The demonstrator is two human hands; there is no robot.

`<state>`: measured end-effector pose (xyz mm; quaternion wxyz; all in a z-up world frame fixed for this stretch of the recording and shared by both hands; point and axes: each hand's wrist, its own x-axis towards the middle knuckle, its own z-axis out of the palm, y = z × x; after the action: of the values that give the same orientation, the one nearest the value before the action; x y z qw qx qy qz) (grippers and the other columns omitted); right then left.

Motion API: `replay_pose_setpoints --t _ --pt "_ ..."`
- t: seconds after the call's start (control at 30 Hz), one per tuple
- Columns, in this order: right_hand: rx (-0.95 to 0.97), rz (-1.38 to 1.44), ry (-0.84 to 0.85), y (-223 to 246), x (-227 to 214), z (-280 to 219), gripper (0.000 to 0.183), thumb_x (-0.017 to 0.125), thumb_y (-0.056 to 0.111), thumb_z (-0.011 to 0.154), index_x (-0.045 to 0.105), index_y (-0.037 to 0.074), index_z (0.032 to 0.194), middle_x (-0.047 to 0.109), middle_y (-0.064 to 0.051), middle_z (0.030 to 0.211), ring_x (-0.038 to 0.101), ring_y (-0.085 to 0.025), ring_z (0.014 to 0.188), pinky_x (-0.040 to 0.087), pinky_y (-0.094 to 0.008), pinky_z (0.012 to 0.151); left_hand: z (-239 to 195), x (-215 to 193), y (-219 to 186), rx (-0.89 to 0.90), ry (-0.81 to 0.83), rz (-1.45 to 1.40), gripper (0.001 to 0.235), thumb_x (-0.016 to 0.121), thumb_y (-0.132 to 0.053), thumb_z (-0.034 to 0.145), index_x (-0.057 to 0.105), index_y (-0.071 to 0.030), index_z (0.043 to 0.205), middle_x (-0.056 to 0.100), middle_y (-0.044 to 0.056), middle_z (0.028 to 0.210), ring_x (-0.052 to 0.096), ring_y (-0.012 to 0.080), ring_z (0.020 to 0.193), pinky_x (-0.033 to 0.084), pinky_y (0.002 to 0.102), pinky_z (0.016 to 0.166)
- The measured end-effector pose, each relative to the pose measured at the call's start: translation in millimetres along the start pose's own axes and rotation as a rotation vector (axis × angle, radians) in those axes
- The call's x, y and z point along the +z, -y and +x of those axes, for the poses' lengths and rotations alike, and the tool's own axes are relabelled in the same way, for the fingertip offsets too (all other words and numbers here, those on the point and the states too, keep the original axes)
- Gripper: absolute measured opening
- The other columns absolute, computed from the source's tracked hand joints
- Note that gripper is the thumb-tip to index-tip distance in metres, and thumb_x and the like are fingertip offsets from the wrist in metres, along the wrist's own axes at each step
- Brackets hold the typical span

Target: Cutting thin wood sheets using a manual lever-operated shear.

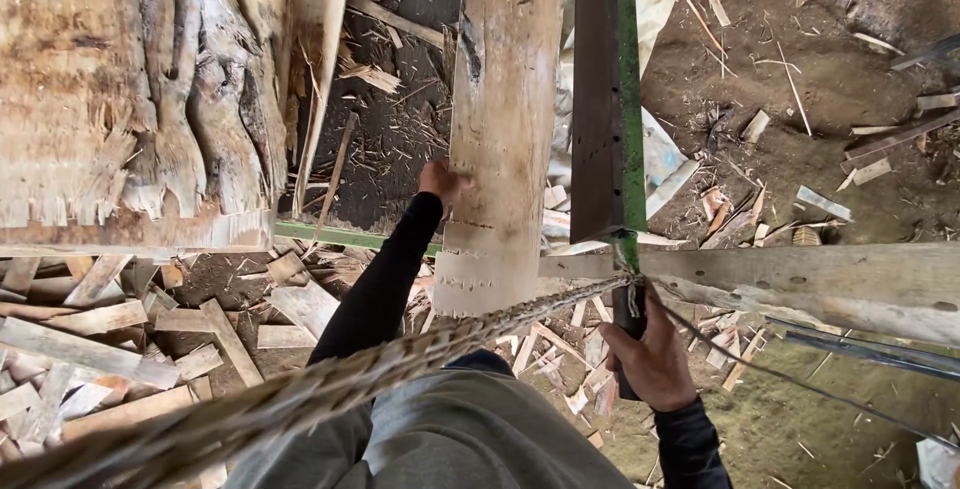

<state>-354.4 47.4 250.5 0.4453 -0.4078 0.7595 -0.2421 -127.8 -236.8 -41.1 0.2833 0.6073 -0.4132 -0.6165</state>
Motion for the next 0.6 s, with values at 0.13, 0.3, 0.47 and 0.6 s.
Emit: replay_pose_setpoints --t 0.13,0.3,0.47,0.6 --pt "-0.029 -0.111 0.025 -24 -5 6 0.064 0.066 0.015 0.086 0.039 0.001 0.142 0.065 -0.009 0.075 0.066 -0.019 0.047 0.059 -0.037 0.042 14 2 11 -0.041 0.005 -0.06 0.025 0.077 0.004 0.072 0.071 0.006 0.096 0.078 0.017 0.094 0.076 0.0222 0.082 0.063 0.037 0.075" --pt "0.081 -0.13 -0.095 -69 49 30 0.091 0.067 0.016 0.083 0.019 0.008 0.16 0.07 -0.014 0.075 0.069 -0.024 0.052 0.058 -0.04 0.047 27 2 31 0.048 -0.038 0.005 0.026 0.079 0.001 0.069 0.073 0.004 0.094 0.078 0.014 0.085 0.076 0.0194 0.075 0.061 0.034 0.068" --pt "0.126 -0.124 -0.057 -61 44 26 0.09 0.069 0.019 0.084 0.019 0.009 0.158 0.071 -0.013 0.078 0.07 -0.024 0.053 0.06 -0.04 0.048 42 7 44 0.11 -0.08 0.121 0.028 0.082 -0.002 0.067 0.076 0.004 0.094 0.077 0.013 0.083 0.072 0.0179 0.073 0.056 0.034 0.065" --pt "0.046 -0.135 -0.084 -7 5 2 0.084 0.07 0.018 0.081 0.031 0.012 0.155 0.068 -0.01 0.075 0.069 -0.023 0.051 0.058 -0.038 0.045 43 2 38 0.075 -0.074 0.237 0.031 0.084 -0.009 0.071 0.072 0.007 0.095 0.078 0.015 0.083 0.073 0.0185 0.072 0.059 0.034 0.066"
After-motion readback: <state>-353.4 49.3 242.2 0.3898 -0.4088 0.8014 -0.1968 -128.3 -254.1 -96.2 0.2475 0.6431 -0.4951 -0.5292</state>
